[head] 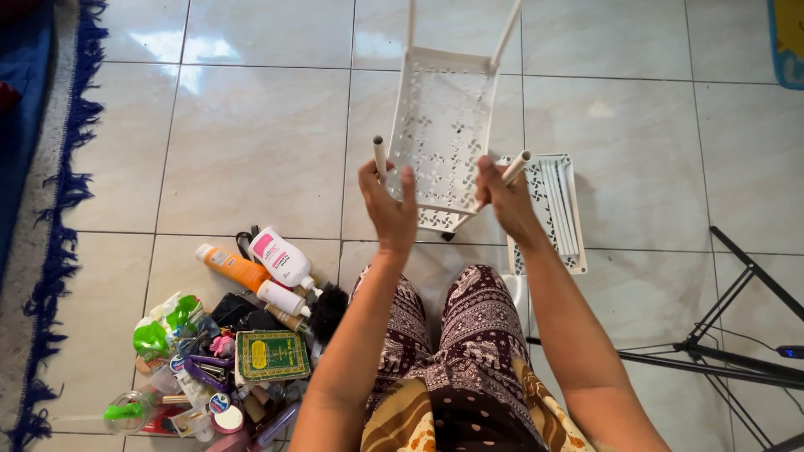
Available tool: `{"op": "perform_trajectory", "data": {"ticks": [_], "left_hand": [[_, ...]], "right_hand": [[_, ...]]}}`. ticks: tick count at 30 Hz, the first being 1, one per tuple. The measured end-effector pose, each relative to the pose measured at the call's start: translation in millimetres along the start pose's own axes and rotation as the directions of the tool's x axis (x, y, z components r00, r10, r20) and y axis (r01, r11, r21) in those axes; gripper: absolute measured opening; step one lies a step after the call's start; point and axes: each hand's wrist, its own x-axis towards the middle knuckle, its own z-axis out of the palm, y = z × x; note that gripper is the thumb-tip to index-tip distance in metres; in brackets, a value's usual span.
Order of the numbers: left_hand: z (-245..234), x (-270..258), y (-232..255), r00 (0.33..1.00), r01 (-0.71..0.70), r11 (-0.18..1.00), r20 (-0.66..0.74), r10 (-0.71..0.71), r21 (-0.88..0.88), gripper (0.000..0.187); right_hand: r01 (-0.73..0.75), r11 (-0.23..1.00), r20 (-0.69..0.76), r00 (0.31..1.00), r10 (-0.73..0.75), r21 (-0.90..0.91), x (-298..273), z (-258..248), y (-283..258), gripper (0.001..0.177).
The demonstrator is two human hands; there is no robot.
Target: The person assembles a white plastic storage rack by attaching black feet and white support poles to perforated trays. They insert the poles into the tray corners and stack a second tray on top, completing the structure.
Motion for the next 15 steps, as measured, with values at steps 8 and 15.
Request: {"op": "perform_trajectory", "data": {"ticks": [8, 15], "left_hand": [[9.7, -10.5, -40.9, 0.92, 0.38, 0.924, 0.114, -0.374, -0.036, 0.041], [12.4, -21.4, -63.0, 0.946, 0.322, 0.946, 0.054, -0.32, -0.044, 0.043]], "right_hand": [[0.107, 0.977, -0.02, 0.994, -0.106, 0.183, 7.3, 5.3, 44.6, 0.064], [0.308, 0.942, -0.547, 0.815, -0.19, 0.132, 23.2, 40.6, 61.8, 0.056]]}}
